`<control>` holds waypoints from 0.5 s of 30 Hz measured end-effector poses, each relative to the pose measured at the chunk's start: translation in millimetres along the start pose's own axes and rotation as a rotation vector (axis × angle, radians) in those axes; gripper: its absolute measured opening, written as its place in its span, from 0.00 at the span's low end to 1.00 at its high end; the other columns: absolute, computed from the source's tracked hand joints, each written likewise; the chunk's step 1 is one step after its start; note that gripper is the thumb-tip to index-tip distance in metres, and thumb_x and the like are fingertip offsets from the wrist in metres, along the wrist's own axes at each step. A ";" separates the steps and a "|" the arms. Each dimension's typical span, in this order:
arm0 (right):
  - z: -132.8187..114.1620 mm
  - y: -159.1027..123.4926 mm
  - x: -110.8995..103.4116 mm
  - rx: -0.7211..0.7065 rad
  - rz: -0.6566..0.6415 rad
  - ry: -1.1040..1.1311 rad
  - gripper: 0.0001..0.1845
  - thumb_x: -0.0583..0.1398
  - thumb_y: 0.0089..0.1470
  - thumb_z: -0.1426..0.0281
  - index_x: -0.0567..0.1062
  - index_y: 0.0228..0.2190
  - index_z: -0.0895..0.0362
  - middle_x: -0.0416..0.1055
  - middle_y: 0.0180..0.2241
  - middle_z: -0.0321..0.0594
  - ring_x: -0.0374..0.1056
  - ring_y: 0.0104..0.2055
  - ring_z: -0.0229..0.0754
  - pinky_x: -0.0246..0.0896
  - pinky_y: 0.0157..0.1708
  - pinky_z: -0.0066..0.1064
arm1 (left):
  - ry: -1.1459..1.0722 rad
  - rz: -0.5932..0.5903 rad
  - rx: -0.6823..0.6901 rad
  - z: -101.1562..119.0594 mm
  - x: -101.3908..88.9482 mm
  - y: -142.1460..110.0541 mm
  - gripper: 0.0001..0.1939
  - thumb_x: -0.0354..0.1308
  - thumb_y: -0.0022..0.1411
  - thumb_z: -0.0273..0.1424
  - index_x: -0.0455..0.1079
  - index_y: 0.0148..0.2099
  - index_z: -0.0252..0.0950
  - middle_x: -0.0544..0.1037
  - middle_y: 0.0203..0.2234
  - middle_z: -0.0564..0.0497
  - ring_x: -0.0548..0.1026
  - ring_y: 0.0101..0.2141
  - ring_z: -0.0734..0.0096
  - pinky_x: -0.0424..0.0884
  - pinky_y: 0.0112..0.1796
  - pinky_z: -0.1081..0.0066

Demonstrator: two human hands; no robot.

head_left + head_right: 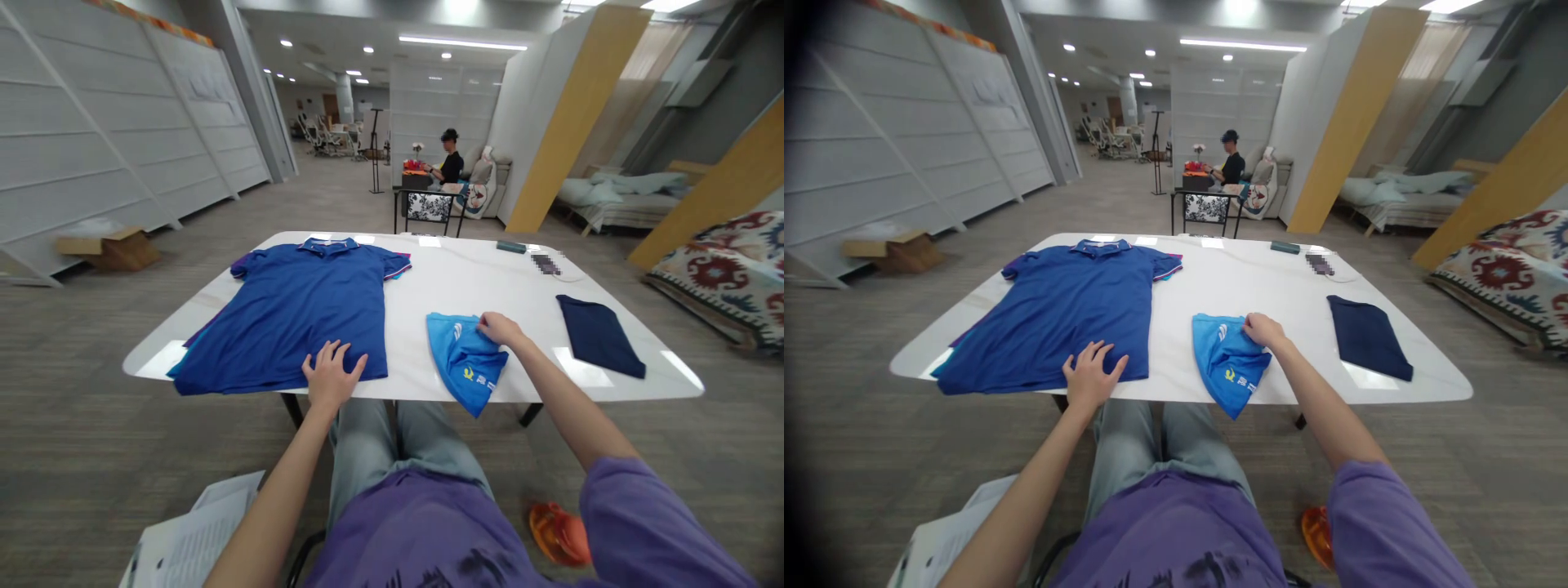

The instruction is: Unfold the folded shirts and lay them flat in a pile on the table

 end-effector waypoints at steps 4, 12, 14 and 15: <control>-0.5 10.8 -10.7 0.003 -0.016 -0.051 0.32 0.68 0.67 0.51 0.77 0.62 0.57 0.72 0.65 0.58 0.76 0.59 0.56 0.72 0.56 0.41 | -0.006 -0.011 -0.009 -4.2 3.9 0.1 0.32 0.55 0.77 0.56 0.77 0.69 0.42 0.72 0.73 0.38 0.63 0.75 0.40 0.47 0.75 0.35; -29.9 -8.2 -38.6 -0.035 0.008 -0.026 0.11 0.71 0.64 0.64 0.85 0.46 0.54 0.85 0.48 0.45 0.79 0.47 0.47 0.71 0.47 0.32 | -0.028 -0.011 0.000 -7.3 6.4 -0.3 0.32 0.54 0.78 0.56 0.77 0.69 0.41 0.72 0.73 0.38 0.62 0.75 0.40 0.46 0.75 0.35; -45.7 -7.1 -82.8 -0.047 0.124 0.002 0.11 0.69 0.68 0.65 0.83 0.48 0.56 0.85 0.48 0.45 0.78 0.45 0.43 0.70 0.46 0.31 | -0.027 -0.007 0.004 -6.7 5.3 -0.5 0.32 0.53 0.78 0.56 0.77 0.68 0.41 0.72 0.73 0.38 0.62 0.75 0.41 0.46 0.75 0.36; -53.5 -5.8 -115.2 -0.054 0.207 0.018 0.13 0.66 0.71 0.65 0.82 0.52 0.58 0.85 0.49 0.47 0.77 0.44 0.41 0.69 0.47 0.31 | -0.026 -0.005 0.008 -6.2 4.7 -0.6 0.32 0.53 0.78 0.56 0.77 0.68 0.41 0.72 0.72 0.38 0.62 0.75 0.41 0.46 0.75 0.36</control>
Point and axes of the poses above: each hand's wrist, its own y-axis towards the middle knuckle, its own x-axis out of the palm, z = x × y, the point moved 10 cm from there along y, towards the middle knuckle
